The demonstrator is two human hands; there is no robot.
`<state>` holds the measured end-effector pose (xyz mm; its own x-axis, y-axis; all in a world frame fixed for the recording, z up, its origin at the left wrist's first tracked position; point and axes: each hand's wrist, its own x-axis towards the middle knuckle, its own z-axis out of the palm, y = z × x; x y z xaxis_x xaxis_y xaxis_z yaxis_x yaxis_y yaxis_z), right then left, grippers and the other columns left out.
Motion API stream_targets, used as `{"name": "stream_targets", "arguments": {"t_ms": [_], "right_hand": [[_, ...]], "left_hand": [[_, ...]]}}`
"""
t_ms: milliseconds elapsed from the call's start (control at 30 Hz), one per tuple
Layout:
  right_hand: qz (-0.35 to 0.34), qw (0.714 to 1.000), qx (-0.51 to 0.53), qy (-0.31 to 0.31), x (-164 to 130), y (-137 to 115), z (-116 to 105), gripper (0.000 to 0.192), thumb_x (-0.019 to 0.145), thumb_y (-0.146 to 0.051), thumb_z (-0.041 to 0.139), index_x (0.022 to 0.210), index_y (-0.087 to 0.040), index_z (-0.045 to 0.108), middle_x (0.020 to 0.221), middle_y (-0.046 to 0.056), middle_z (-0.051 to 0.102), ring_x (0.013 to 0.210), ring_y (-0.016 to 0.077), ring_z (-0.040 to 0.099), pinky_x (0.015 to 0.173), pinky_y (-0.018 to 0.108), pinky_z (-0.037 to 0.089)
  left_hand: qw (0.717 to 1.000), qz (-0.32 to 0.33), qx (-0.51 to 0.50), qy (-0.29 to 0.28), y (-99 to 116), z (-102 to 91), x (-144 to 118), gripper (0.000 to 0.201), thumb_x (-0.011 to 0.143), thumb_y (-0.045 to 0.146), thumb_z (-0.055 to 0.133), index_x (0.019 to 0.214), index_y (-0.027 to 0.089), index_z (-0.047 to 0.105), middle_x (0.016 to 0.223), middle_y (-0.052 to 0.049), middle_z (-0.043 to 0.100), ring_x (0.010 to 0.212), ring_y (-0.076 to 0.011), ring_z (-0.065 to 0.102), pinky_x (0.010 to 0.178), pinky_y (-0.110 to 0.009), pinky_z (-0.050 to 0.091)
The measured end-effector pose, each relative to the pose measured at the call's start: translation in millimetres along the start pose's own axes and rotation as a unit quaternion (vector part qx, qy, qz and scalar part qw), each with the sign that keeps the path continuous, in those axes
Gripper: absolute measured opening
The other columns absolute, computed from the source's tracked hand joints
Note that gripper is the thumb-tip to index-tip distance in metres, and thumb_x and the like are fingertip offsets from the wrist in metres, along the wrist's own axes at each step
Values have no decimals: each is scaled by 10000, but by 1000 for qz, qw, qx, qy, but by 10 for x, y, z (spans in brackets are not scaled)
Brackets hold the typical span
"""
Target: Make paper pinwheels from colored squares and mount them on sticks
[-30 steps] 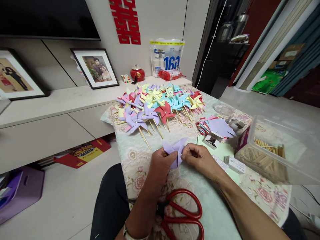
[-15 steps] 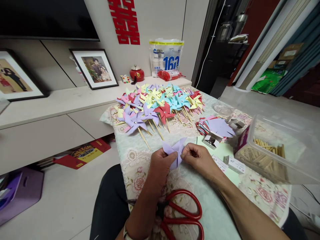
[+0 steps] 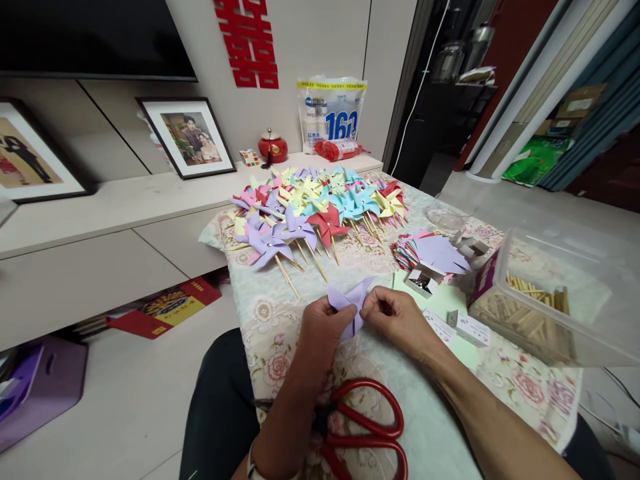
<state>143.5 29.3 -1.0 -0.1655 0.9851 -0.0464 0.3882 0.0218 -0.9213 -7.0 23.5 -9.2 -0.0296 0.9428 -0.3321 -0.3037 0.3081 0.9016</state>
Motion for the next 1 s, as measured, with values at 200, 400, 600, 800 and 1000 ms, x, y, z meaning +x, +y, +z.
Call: {"name": "stream_targets", "arguments": {"t_ms": [200,400,600,800,1000], "right_hand": [[0,1000,-5,0,-3,-7,-8,90,710,-247,568,645,-187,586,579,-47,499,543,110,412,520,241,318],[2,1000,-10,5,0,-3,-5,91,712,-252,581,644,-192,589,578,-47,510,542,113,427,517,240,323],[7,1000,-9,-2,0,-9,-7,108,722,-273,589,658,-187,593,595,-38,525,554,116,432,525,244,329],[10,1000,-11,-6,-2,-27,-15,119,725,-281,594,651,-188,585,585,-41,510,547,116,424,517,245,320],[11,1000,-14,-7,-3,-39,-16,112,721,-277,579,656,-185,585,587,-40,515,548,115,422,519,245,319]], "left_hand": [[1000,9,7,-6,8,0,4,179,566,265,797,658,126,731,604,-14,692,540,-136,563,542,-240,431],[1000,5,11,-3,3,0,-2,189,558,262,797,678,128,740,608,-15,692,546,-142,572,543,-242,435],[1000,-1,10,1,-27,2,22,185,549,258,786,668,127,732,609,-23,702,545,-140,567,537,-241,434],[1000,-2,4,-7,-40,3,34,196,546,267,794,671,130,731,612,-24,706,543,-140,571,530,-240,431],[1000,-8,-3,-3,-61,2,44,205,534,266,798,669,127,729,604,-23,707,528,-140,567,528,-246,437]]}}
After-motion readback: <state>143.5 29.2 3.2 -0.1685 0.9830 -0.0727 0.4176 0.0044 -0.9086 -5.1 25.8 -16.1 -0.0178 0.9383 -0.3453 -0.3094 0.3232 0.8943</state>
